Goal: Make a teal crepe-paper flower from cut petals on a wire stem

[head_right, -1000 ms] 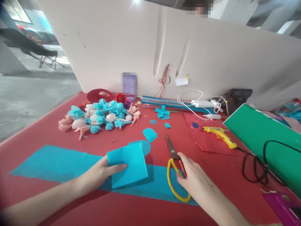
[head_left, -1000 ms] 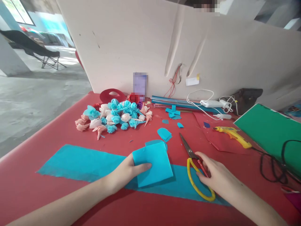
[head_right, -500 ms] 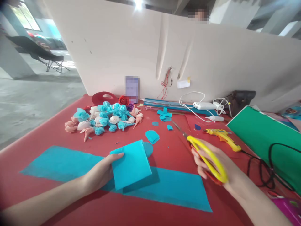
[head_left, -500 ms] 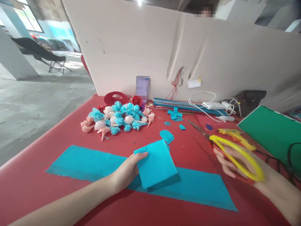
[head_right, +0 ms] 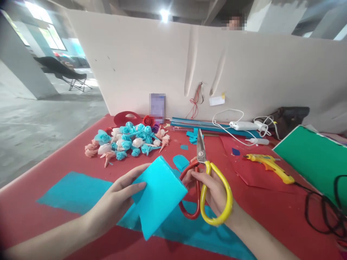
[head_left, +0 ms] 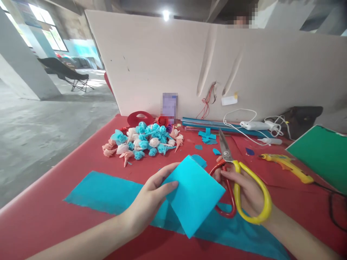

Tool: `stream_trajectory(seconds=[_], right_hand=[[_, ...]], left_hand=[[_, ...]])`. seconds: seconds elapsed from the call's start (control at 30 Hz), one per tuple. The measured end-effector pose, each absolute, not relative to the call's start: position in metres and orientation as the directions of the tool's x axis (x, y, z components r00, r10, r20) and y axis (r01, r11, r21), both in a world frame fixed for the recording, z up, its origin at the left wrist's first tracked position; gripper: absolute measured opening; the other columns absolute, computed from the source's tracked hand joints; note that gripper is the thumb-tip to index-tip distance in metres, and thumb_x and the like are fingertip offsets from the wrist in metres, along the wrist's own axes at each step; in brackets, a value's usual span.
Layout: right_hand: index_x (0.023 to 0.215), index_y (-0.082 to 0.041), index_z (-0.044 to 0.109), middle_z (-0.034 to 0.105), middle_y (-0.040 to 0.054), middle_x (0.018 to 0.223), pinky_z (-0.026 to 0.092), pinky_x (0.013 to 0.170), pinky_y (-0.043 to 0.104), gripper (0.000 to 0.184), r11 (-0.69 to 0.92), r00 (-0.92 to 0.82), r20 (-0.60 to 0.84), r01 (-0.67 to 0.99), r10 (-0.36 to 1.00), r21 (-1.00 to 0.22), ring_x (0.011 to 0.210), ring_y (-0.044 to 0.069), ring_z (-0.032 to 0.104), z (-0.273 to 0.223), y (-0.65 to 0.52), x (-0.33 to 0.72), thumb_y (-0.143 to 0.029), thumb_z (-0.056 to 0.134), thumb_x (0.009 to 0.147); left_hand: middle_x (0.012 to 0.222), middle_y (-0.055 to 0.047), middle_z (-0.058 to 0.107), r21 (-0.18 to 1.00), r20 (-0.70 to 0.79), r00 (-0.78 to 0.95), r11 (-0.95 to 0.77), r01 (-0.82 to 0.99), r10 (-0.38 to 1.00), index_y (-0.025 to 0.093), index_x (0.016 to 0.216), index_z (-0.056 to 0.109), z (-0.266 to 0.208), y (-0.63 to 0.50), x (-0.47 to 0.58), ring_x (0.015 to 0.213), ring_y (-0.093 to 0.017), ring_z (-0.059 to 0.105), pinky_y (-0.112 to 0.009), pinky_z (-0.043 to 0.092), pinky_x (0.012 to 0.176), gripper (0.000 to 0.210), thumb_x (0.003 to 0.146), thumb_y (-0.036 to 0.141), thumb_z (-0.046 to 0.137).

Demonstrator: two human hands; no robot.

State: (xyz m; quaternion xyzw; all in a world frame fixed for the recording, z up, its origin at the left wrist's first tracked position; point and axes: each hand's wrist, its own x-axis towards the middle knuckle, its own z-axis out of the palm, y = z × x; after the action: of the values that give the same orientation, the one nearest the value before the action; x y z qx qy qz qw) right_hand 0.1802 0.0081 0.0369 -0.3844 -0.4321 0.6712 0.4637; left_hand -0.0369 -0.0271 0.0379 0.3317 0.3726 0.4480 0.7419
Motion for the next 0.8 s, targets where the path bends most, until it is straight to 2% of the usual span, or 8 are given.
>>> stream_trajectory(seconds=[0.07,0.17,0.33,0.43,0.5,0.57,0.67,0.8], right_hand=[[0.08,-0.017,0.056,0.062,0.0035,0.081,0.047,0.073,0.027,0.007,-0.216,-0.335,-0.11,-0.296,0.936,-0.931,0.079,0.016,0.059,0.037,0.01,0.179,-0.02,0.057,0.073],[0.095,-0.021,0.052,0.061,0.0039,0.098,0.046,0.08,0.032,0.035,-0.203,-0.425,-0.048,-0.328,0.904,-0.923,0.092,0.02,0.057,0.036,0.01,0.179,-0.012,0.054,0.061],[0.099,-0.026,0.041,0.062,-0.0003,0.079,0.047,0.052,0.023,0.029,-0.189,-0.357,-0.077,-0.289,0.931,-0.939,0.061,0.012,0.058,0.026,0.008,0.175,-0.028,0.057,0.074],[0.095,-0.024,0.042,0.058,-0.0033,0.068,0.044,0.046,0.021,0.046,-0.181,-0.358,-0.081,-0.255,0.93,-0.95,0.049,0.01,0.053,0.011,0.006,0.169,-0.034,0.072,0.061],[0.094,-0.022,0.044,0.06,-0.0018,0.069,0.048,0.051,0.023,0.057,-0.175,-0.356,-0.082,-0.238,0.931,-0.955,0.054,0.012,0.057,0.0,0.002,0.162,-0.035,0.078,0.05],[0.096,-0.021,0.046,0.062,0.0017,0.076,0.051,0.061,0.028,0.057,-0.179,-0.358,-0.089,-0.228,0.929,-0.957,0.066,0.017,0.061,-0.007,-0.005,0.156,-0.033,0.077,0.049],[0.101,-0.022,0.048,0.063,0.0039,0.086,0.051,0.075,0.034,0.051,-0.207,-0.4,-0.106,-0.218,0.91,-0.954,0.08,0.02,0.062,-0.003,-0.017,0.15,-0.028,0.071,0.057],[0.101,-0.022,0.055,0.061,0.0067,0.103,0.046,0.09,0.039,0.034,-0.175,-0.423,-0.13,-0.068,0.897,-0.982,0.096,0.022,0.058,0.016,-0.026,0.155,-0.028,0.064,0.069]], left_hand=[[0.124,-0.001,0.056,0.883,-0.187,0.293,0.291,-0.367,0.938,0.029,0.116,0.053,0.039,-0.027,-0.038,0.111,-0.025,0.053,-0.031,0.045,0.089,0.038,0.079,0.023,0.06],[0.125,-0.001,0.055,0.938,-0.126,0.251,0.198,-0.286,0.96,0.029,0.115,0.054,0.043,-0.022,-0.043,0.11,-0.024,0.052,-0.03,0.045,0.087,0.038,0.078,0.024,0.061],[0.114,-0.003,0.06,0.981,-0.122,0.14,0.141,-0.133,0.983,0.029,0.119,0.051,0.048,-0.009,-0.052,0.1,-0.023,0.056,-0.027,0.046,0.076,0.047,0.074,0.024,0.064],[0.111,-0.002,0.061,0.983,-0.115,0.111,0.129,-0.132,0.987,0.028,0.115,0.053,0.046,-0.006,-0.051,0.1,-0.021,0.055,-0.022,0.046,0.07,0.044,0.074,0.021,0.065],[0.109,0.0,0.06,0.975,-0.119,0.118,0.139,-0.175,0.986,0.03,0.114,0.052,0.043,-0.006,-0.047,0.098,-0.018,0.056,-0.019,0.046,0.068,0.044,0.074,0.02,0.065],[0.109,0.001,0.06,0.959,-0.137,0.144,0.168,-0.23,0.98,0.032,0.115,0.048,0.039,-0.009,-0.042,0.094,-0.016,0.057,-0.019,0.046,0.067,0.044,0.075,0.02,0.064],[0.11,0.001,0.06,0.94,-0.117,0.178,0.167,-0.299,0.977,0.033,0.115,0.045,0.034,-0.015,-0.035,0.093,-0.017,0.058,-0.021,0.048,0.07,0.044,0.077,0.019,0.062],[0.114,0.0,0.058,0.92,-0.102,0.187,0.164,-0.357,0.977,0.032,0.111,0.046,0.032,-0.024,-0.031,0.097,-0.018,0.058,-0.023,0.049,0.075,0.037,0.079,0.018,0.06]])
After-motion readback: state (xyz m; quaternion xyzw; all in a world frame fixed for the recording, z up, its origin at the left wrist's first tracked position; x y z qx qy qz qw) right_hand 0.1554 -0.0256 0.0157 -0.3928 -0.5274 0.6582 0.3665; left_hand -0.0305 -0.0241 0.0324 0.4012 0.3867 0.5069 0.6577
